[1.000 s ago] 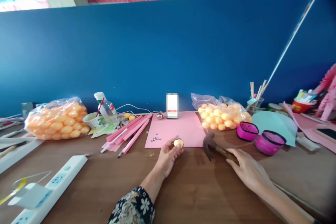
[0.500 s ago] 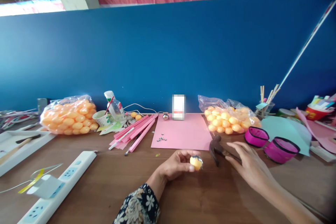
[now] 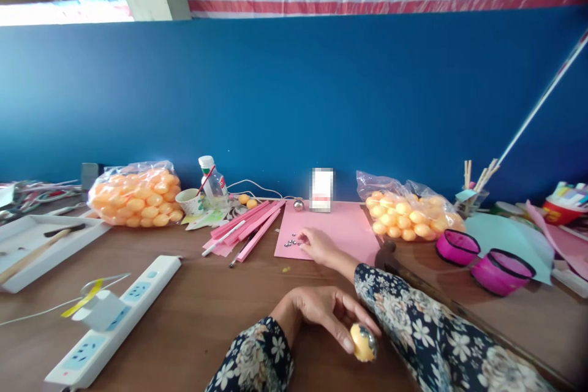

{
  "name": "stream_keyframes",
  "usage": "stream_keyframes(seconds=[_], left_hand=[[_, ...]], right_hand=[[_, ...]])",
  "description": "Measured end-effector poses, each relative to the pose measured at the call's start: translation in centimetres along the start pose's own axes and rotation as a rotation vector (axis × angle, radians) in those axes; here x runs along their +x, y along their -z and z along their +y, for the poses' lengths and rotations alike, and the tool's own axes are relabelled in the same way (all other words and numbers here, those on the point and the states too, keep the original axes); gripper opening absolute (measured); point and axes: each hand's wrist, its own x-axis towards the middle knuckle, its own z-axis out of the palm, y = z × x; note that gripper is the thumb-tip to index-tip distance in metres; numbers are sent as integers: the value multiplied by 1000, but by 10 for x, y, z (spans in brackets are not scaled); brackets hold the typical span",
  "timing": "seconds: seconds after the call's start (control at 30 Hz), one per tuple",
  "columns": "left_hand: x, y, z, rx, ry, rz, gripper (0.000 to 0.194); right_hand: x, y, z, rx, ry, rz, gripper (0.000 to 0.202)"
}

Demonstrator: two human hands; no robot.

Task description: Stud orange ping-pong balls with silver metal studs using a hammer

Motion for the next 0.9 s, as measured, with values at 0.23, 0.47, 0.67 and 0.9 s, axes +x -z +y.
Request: stream_keyframes(seconds=[0.23,0.47,0.67,0.9], left_hand=[[3,0,-1,0,-12,-10,70],[2,-1,-1,-8,-45,15,66],[-2,-5,4,-20,-45,42,63],[-3,-5,4,-71,-26,111,60]], right_hand=[[10,-8,1,-38,-22,-38,9],[8,-6,0,-20,-24,-33,5],[1,1,-2,68,3,53,5],[-26,43,-7,220,35,105,8]])
